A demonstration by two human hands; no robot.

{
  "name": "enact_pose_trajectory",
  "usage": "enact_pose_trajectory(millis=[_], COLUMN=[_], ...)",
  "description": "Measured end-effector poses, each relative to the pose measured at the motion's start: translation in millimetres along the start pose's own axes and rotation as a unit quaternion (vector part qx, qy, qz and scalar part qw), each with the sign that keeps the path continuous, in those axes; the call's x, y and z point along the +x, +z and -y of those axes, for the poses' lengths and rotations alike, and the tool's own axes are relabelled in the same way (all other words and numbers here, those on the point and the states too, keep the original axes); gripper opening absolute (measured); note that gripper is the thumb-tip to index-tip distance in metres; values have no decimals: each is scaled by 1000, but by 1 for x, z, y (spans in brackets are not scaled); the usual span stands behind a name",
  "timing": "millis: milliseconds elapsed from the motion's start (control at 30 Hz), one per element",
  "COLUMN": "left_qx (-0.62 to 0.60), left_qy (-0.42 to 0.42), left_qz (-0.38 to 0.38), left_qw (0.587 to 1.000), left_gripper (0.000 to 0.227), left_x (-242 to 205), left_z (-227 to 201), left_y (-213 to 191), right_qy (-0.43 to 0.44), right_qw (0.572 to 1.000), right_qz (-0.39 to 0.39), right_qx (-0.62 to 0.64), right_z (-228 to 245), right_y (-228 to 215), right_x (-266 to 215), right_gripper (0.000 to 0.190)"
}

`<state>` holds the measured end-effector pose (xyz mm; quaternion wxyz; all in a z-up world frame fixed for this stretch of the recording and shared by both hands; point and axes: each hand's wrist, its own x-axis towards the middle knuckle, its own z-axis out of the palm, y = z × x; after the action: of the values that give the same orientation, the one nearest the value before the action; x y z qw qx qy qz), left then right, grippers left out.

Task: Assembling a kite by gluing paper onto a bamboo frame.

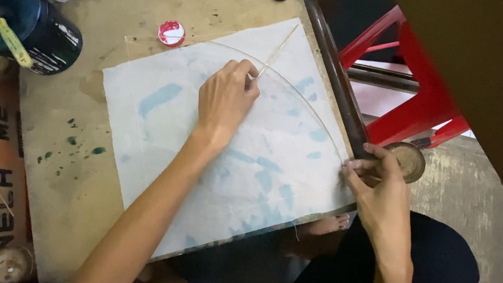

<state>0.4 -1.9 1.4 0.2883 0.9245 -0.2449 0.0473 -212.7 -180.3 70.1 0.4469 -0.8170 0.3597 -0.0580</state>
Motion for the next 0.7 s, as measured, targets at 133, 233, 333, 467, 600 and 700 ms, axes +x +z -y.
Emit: enact_pose_trajectory(millis=[133,233,333,467,600,700], left_qx=[-7,-19,-49,-79,-86,-69], left_qy=[-10,-7,-27,-30,-68,-117], left_qz=[-1,-7,-4,-29,-25,6], left_qw=[1000,1000,998,996,994,991], left_gripper=[11,13,13,16,21,16], left_x=[-2,1,0,5,3,1], left_z=[1,4,0,14,11,-7], left_y=[-4,-11,-24,-15,-22,-40], right_qy=[0,-11,6,-18,31,0], right_qw=[1000,1000,1000,999,998,998], right_qz=[-2,2,2,22,38,29], right_qx=[-5,-19,-26,41,28,49], right_z=[-4,-1,2,-33,6,9], right_y=[1,-2,-5,3,0,-2], right_x=[1,1,-2,13,-5,-9], right_gripper=[54,52,45,48,53,44])
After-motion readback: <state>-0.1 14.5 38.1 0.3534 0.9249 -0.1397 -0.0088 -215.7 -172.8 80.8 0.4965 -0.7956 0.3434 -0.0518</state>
